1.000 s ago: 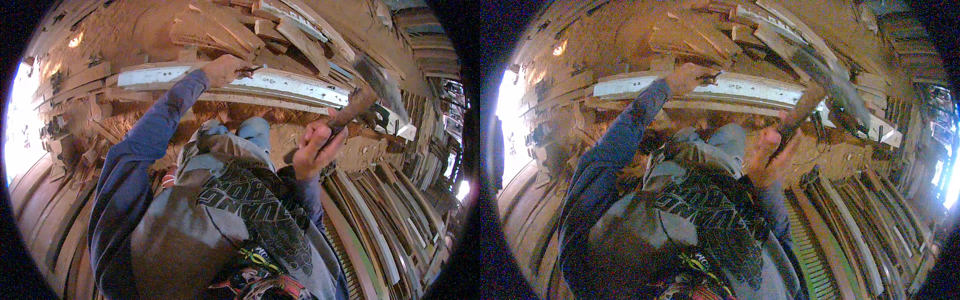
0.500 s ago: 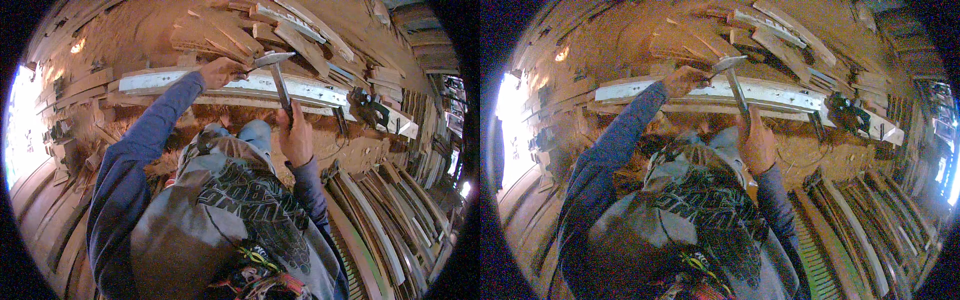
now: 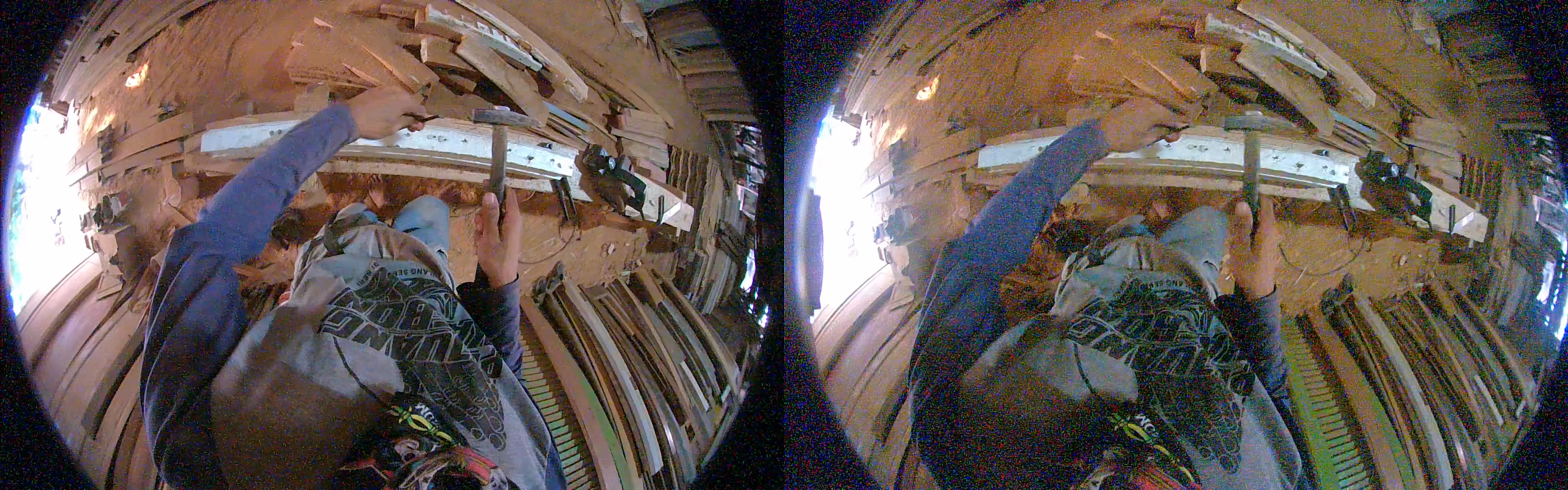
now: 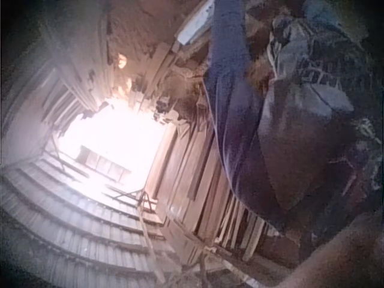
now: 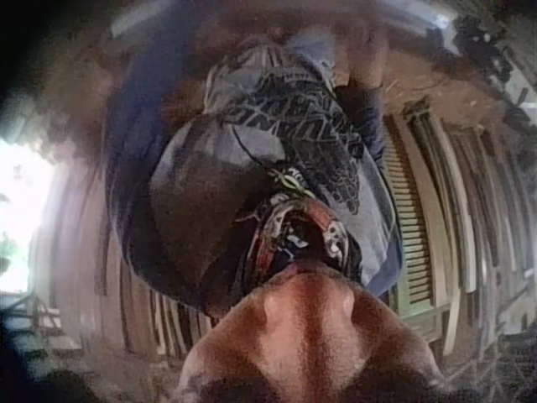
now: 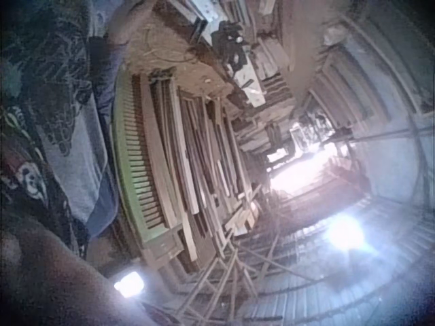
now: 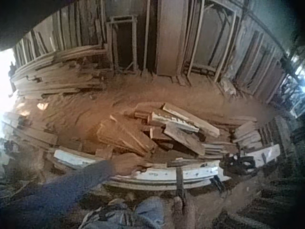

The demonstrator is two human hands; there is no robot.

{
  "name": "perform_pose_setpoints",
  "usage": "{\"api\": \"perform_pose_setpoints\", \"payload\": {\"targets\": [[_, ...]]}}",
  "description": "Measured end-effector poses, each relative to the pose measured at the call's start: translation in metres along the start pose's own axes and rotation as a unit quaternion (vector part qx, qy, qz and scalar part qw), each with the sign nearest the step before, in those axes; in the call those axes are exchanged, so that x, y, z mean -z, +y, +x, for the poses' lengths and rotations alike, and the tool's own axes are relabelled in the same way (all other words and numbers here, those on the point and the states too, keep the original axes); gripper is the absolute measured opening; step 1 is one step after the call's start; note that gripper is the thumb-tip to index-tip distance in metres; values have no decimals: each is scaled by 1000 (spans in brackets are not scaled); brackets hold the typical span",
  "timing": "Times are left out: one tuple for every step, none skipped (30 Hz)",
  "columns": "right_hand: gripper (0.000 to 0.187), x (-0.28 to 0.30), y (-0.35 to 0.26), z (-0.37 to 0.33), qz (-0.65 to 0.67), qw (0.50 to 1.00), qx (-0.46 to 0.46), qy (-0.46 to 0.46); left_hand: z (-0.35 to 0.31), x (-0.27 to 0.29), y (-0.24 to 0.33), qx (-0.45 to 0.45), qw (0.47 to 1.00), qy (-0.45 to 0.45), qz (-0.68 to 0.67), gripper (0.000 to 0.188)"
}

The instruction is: The person hammers nails into a long white wooden plank using a hammer and nail set. The person repeatedly positions nails and strikes them to secure the plank in a cluttered workshop.

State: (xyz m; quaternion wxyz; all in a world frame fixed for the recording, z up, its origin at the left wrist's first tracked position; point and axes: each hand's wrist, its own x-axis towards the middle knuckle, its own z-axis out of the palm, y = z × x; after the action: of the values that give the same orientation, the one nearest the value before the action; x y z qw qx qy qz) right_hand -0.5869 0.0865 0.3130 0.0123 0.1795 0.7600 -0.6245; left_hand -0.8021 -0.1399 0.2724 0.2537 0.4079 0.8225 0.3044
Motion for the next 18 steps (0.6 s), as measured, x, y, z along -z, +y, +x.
{"api": "perform_pose_setpoints", "payload": {"targets": [[26,1,3,-1,2,1000,-29,3,11,-1,3,15,999,-19,30,23],[26,0,6,-2,13,999,-50,2,22,-6,5,-9,995,-39,93,24],[27,0,7,-4,24,997,-72,3,34,-10,7,-32,986,-56,155,24],[27,0,7,-6,44,995,-88,2,41,-14,5,-67,973,-69,209,25],[28,0,6,-7,67,993,-95,-1,45,-14,1,-63,974,-85,199,26],[26,0,4,-9,95,987,-128,6,48,-13,-4,-72,976,-98,183,27],[24,1,2,-10,124,981,-150,12,51,-13,-10,-77,976,-112,172,28],[24,1,0,-11,153,973,-171,18,50,-13,-14,-80,981,-110,138,28],[23,1,-1,-11,161,973,-163,24,47,-11,-19,-79,985,-105,112,29],[23,2,-2,-10,169,973,-154,29,44,-8,-22,-73,988,-100,90,29],[24,2,-2,-9,165,974,-149,35,41,-4,-25,-53,996,-54,56,28],[25,2,-1,-8,165,975,-141,39,35,-1,-25,-28,999,-9,25,28],[26,2,-1,-7,153,977,-139,45,28,3,-25,5,1000,27,-5,27],[28,3,0,-7,139,981,-127,40,21,7,-25,50,995,48,-77,26],[28,2,1,-6,133,979,-145,48,12,14,-26,103,982,61,-146,24],[28,2,1,-6,125,980,-151,45,2,18,-26,141,960,80,-227,24],[28,1,2,-7,116,980,-156,42,-12,20,-26,154,964,107,-189,23],[29,0,2,-7,101,980,-166,49,-26,21,-27,152,965,139,-163,23]]}}
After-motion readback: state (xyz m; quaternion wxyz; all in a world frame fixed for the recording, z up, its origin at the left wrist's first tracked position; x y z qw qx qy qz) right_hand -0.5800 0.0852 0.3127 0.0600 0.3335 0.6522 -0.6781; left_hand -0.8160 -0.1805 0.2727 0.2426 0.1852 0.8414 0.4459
